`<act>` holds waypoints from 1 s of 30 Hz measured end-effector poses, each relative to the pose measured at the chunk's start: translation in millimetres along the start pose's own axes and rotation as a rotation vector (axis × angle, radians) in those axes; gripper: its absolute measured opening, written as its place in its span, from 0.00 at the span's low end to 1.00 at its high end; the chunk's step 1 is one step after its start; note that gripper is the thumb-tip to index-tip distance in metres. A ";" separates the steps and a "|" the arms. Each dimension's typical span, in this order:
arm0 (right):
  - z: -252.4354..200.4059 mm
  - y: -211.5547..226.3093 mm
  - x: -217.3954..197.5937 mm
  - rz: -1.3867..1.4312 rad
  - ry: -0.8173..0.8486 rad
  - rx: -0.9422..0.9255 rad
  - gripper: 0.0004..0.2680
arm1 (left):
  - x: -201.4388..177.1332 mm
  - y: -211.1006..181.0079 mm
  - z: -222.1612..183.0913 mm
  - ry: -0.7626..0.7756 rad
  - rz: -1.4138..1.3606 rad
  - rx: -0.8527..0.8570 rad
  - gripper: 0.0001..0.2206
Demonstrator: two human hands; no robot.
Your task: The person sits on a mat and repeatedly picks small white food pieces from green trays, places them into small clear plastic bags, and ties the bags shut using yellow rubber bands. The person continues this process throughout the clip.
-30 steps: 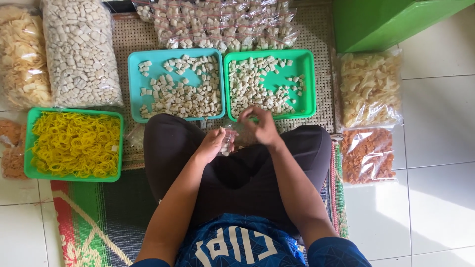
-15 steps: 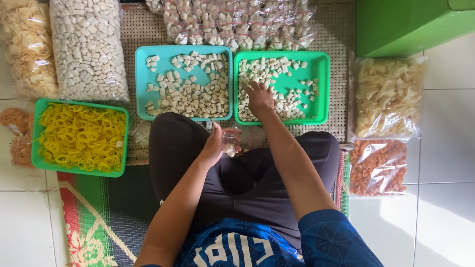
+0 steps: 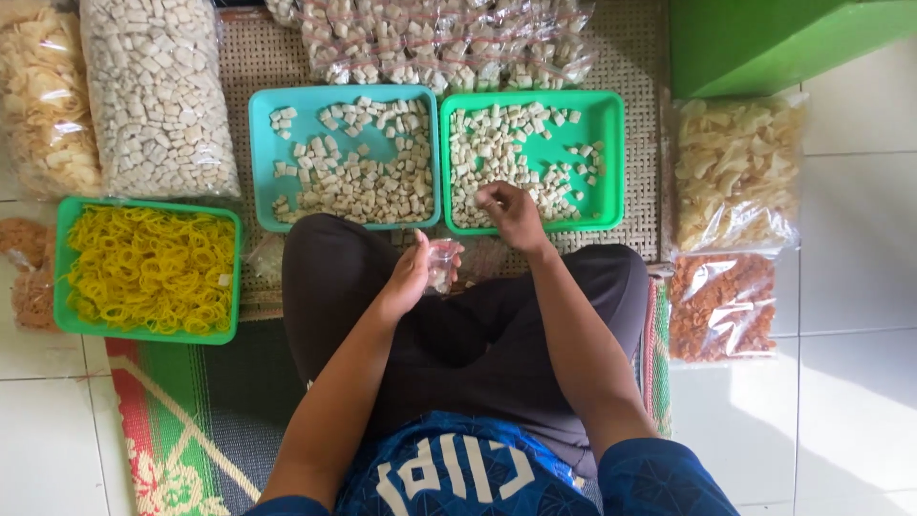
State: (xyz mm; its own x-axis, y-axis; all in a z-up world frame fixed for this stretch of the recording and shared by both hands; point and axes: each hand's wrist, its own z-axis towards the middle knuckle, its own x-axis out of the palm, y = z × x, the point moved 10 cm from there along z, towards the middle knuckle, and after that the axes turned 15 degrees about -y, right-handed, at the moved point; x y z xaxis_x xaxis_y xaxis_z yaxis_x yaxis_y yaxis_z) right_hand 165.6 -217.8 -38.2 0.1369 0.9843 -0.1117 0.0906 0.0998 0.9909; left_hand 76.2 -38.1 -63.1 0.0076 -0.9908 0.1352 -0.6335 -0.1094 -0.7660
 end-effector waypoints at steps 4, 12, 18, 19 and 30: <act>-57.9 103.5 18.9 0.071 0.115 -0.049 0.06 | 8.3 -28.9 -18.8 0.036 0.129 0.032 0.39; -98.8 149.7 32.3 -0.204 0.157 -0.470 0.08 | 6.0 -35.1 -46.5 0.001 0.237 0.042 0.38; -116.5 101.9 48.0 -0.447 0.214 -0.501 0.07 | -6.2 -18.3 -40.4 -0.047 0.333 0.078 0.42; -118.0 103.2 47.4 -0.449 0.217 -0.502 0.07 | 2.3 -30.9 -53.0 -0.048 0.330 0.078 0.42; -109.7 64.3 37.4 -0.500 0.154 -0.195 0.09 | 22.6 -35.5 -48.0 0.057 0.032 0.115 0.29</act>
State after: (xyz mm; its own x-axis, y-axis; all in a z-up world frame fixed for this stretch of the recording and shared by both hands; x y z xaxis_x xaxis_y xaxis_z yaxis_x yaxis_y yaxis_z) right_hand 68.4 -158.6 29.6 -0.0231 0.8183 -0.5743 -0.0783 0.5712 0.8171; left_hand 61.8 -52.8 -2.7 -0.0574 -0.9882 0.1422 -0.5398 -0.0890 -0.8371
